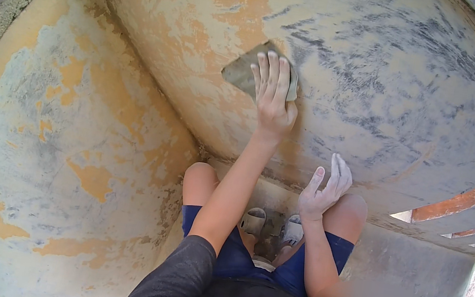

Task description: Sanding the surface of an interior wall using a piece of sandpaper.

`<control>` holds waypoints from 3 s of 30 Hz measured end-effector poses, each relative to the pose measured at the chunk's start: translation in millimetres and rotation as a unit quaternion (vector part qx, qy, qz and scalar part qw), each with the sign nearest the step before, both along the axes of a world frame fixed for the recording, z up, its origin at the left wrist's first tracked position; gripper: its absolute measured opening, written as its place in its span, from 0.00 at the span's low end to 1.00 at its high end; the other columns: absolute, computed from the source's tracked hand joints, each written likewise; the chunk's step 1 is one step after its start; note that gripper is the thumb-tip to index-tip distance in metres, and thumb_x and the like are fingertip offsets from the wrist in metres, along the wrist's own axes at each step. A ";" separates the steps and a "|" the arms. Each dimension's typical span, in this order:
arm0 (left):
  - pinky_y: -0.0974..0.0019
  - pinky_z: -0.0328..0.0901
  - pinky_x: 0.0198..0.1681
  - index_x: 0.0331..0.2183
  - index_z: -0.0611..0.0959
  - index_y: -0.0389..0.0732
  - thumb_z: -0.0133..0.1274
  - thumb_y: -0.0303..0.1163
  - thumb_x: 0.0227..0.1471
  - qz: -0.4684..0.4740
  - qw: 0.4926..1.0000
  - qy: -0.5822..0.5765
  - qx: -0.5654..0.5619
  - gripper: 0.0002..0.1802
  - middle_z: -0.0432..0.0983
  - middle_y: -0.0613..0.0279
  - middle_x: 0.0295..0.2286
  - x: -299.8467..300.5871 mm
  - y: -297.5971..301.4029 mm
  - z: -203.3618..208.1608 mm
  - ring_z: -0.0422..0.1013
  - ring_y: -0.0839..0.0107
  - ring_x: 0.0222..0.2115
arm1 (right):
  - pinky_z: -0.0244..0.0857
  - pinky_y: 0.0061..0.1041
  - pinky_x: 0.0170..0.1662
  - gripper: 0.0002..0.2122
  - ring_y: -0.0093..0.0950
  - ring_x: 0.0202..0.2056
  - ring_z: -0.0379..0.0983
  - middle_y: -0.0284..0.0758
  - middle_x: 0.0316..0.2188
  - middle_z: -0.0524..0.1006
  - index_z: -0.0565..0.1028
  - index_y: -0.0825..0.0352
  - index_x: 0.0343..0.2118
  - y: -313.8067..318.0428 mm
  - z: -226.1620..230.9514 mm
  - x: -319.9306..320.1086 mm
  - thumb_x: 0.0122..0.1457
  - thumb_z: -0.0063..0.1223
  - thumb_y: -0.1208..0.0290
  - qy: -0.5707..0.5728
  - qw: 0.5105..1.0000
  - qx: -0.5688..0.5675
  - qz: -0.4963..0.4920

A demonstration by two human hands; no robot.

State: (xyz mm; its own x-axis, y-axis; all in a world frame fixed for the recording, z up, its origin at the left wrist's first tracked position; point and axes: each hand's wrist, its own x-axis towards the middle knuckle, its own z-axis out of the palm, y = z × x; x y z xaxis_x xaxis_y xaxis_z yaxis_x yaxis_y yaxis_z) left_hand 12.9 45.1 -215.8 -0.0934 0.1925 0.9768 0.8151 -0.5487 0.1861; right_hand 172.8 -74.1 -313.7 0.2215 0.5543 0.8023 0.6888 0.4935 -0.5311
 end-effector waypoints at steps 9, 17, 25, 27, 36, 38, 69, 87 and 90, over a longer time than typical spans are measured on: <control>0.38 0.39 0.73 0.65 0.69 0.26 0.49 0.17 0.59 -0.010 0.999 0.001 0.040 0.32 0.57 0.37 0.68 2.6 6.9 46.9 0.46 0.38 0.72 | 0.41 0.52 0.74 0.27 0.53 0.74 0.46 0.53 0.72 0.56 0.59 0.77 0.69 19.8 6.4 13.7 0.75 0.41 0.62 -0.032 0.996 0.008 -0.084; 0.36 0.40 0.73 0.64 0.70 0.25 0.52 0.20 0.60 -0.024 0.999 0.025 0.029 0.31 0.59 0.36 0.67 2.5 11.2 43.0 0.48 0.37 0.71 | 0.35 0.52 0.75 0.30 0.54 0.75 0.41 0.57 0.74 0.49 0.53 0.78 0.71 40.6 3.8 22.6 0.76 0.38 0.59 -0.004 0.995 -0.005 -0.099; 0.39 0.41 0.73 0.63 0.72 0.25 0.48 0.16 0.60 -0.004 0.999 0.005 0.033 0.29 0.61 0.36 0.67 -3.1 0.7 0.9 0.50 0.39 0.71 | 0.35 0.53 0.74 0.33 0.58 0.75 0.40 0.59 0.74 0.46 0.51 0.79 0.71 39.7 1.9 17.9 0.75 0.38 0.57 0.007 0.996 -0.024 -0.089; 0.39 0.41 0.73 0.63 0.72 0.25 0.47 0.16 0.60 -0.011 0.999 0.025 0.035 0.29 0.61 0.37 0.67 -9.1 3.4 -1.7 0.50 0.39 0.71 | 0.34 0.53 0.74 0.33 0.58 0.75 0.39 0.59 0.74 0.46 0.51 0.79 0.71 41.9 2.4 15.5 0.75 0.38 0.56 0.001 0.995 -0.033 -0.093; 0.37 0.41 0.73 0.62 0.73 0.26 0.48 0.16 0.60 -0.021 0.999 0.006 0.033 0.28 0.62 0.37 0.66 -6.6 3.7 -2.6 0.51 0.38 0.70 | 0.30 0.52 0.75 0.32 0.55 0.76 0.36 0.58 0.75 0.45 0.52 0.76 0.72 43.6 6.1 15.4 0.76 0.36 0.55 -0.015 0.993 -0.017 -0.115; 0.37 0.42 0.73 0.62 0.73 0.26 0.48 0.16 0.60 -0.020 0.999 0.015 0.032 0.28 0.62 0.37 0.66 -8.7 2.9 -9.7 0.51 0.38 0.70 | 0.33 0.53 0.74 0.30 0.56 0.75 0.38 0.58 0.74 0.48 0.53 0.77 0.71 42.2 10.0 16.4 0.75 0.37 0.59 -0.047 0.990 -0.016 -0.133; 0.38 0.46 0.72 0.61 0.74 0.26 0.44 0.10 0.56 -0.027 0.998 0.006 0.058 0.30 0.66 0.36 0.64 -1.1 0.0 46.7 0.54 0.38 0.69 | 0.32 0.57 0.74 0.26 0.54 0.74 0.47 0.55 0.70 0.60 0.65 0.74 0.67 100.8 26.0 13.0 0.75 0.40 0.58 -0.087 0.969 0.153 -0.175; 0.35 0.46 0.71 0.59 0.76 0.25 0.41 0.05 0.48 -0.014 0.999 -0.028 0.041 0.35 0.67 0.35 0.63 -3.1 -3.8 21.1 0.54 0.39 0.69 | 0.32 0.56 0.74 0.26 0.53 0.74 0.46 0.54 0.71 0.59 0.66 0.73 0.67 97.5 26.2 8.0 0.75 0.40 0.58 -0.074 0.973 0.145 -0.166; 0.35 0.46 0.72 0.60 0.76 0.25 0.41 0.05 0.48 -0.011 0.999 -0.011 0.033 0.35 0.67 0.35 0.63 -9.7 -7.1 3.1 0.54 0.39 0.69 | 0.32 0.54 0.74 0.26 0.52 0.75 0.44 0.55 0.72 0.57 0.62 0.75 0.68 98.0 27.0 7.2 0.75 0.39 0.61 -0.103 0.969 0.147 -0.167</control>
State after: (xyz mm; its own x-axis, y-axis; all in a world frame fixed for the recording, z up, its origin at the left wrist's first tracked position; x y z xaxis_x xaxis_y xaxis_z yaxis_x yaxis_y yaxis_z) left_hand 3.2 38.0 -212.7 -0.1119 0.1302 0.9852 0.7984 -0.5784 0.1671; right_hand 180.0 23.9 -286.7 0.1661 0.2196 0.9614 0.9127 0.3348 -0.2342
